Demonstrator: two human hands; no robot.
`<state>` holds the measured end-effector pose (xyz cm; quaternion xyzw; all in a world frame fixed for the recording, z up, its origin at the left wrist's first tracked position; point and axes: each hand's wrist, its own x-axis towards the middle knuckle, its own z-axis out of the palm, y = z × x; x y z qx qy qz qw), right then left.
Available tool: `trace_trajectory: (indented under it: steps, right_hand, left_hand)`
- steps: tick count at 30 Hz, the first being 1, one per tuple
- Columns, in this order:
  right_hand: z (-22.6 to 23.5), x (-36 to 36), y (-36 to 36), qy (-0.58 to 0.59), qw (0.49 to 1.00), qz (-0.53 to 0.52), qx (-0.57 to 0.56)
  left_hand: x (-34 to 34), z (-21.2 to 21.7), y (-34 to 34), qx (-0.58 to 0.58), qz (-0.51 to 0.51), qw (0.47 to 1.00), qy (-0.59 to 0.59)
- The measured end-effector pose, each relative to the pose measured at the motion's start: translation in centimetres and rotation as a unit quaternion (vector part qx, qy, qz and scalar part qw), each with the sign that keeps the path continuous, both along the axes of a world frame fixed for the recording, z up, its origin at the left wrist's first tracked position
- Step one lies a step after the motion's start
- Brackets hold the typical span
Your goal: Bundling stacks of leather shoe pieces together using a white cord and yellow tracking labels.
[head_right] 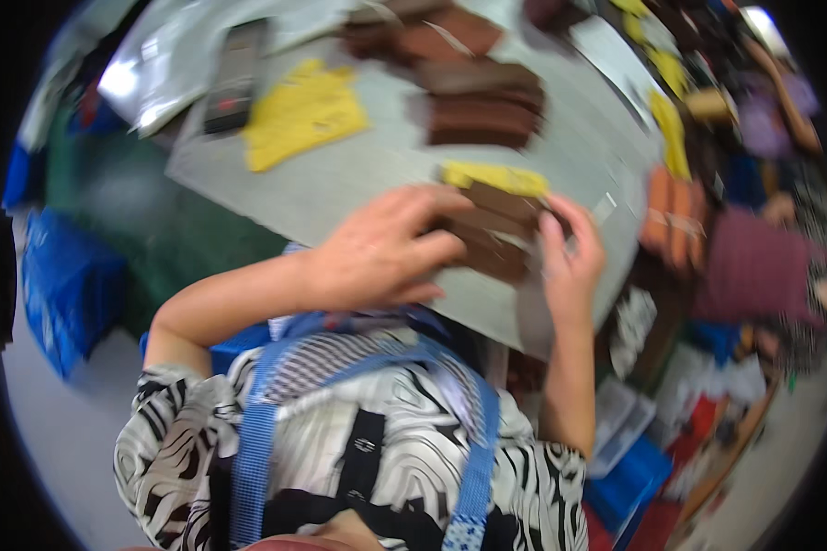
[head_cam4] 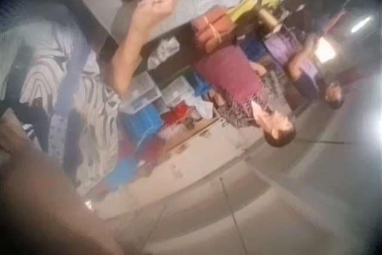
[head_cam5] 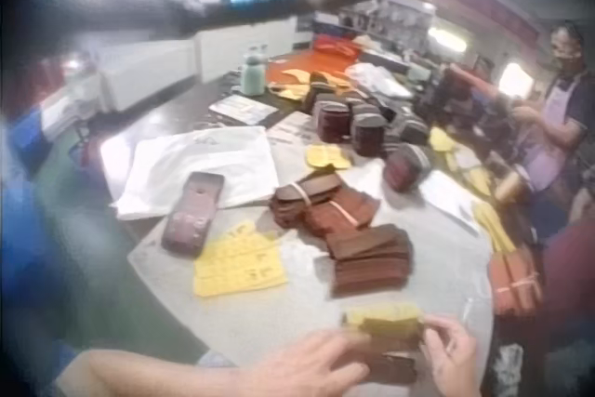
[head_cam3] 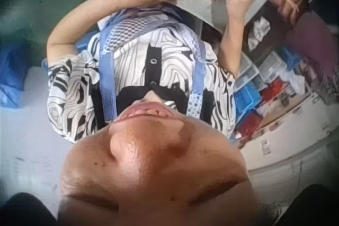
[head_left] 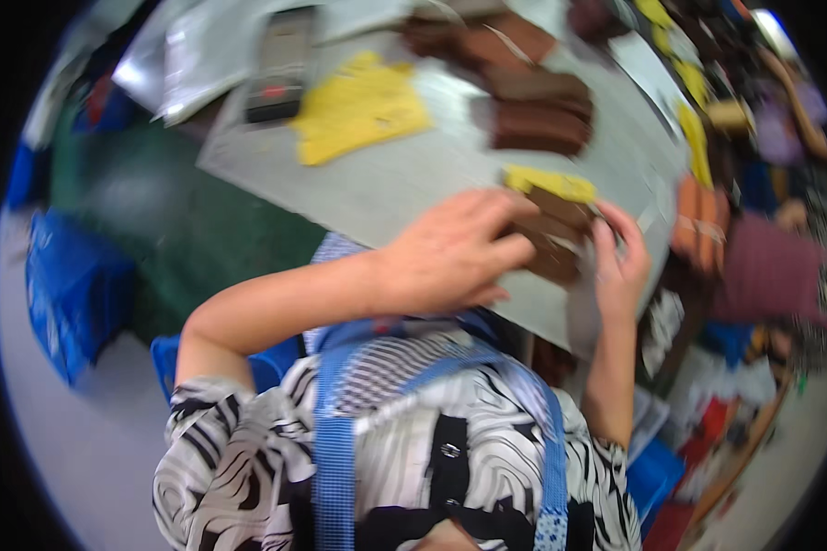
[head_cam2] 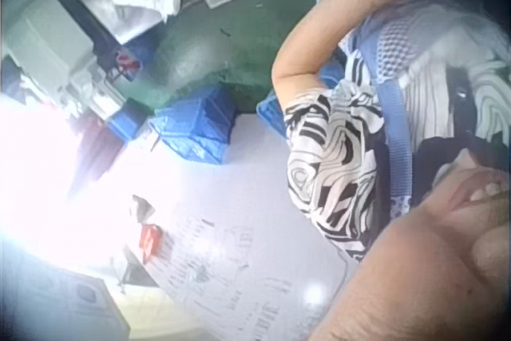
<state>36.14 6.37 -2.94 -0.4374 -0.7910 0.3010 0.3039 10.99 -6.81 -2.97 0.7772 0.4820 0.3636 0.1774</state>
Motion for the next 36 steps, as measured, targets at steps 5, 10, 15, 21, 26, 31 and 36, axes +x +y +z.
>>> trace_trajectory:
  steps: [5,10,15,21,26,31,36]
  right_hand:
    - [1.0,0.5,0.7,0.001,1.000,-0.006,0.015]
    - [1.1,1.3,1.3,-0.001,1.000,0.006,0.003]
    - [1.2,0.8,1.6,-0.069,0.995,0.034,0.071]
    - [1.3,0.5,1.8,-0.126,0.987,0.081,0.064]
    - [1.1,0.4,1.2,-0.071,0.995,0.064,0.015]
    - [1.7,1.3,1.3,0.005,0.995,0.064,-0.080]
    - [3.1,1.3,1.4,0.144,0.919,0.134,-0.341]
  left_hand:
    - [1.1,0.0,0.9,-0.001,-0.014,0.999,0.049]
    - [0.9,0.7,1.4,0.004,0.002,0.999,0.041]
    - [0.7,0.9,5.2,0.041,0.099,0.992,0.073]
    - [2.1,0.8,9.0,-0.014,0.125,0.970,0.210]
    - [2.3,1.4,9.6,-0.075,0.125,0.968,0.203]
    - [1.1,1.8,8.8,-0.070,0.129,0.989,0.004]
    - [-1.9,2.4,7.4,-0.083,0.168,0.980,-0.066]
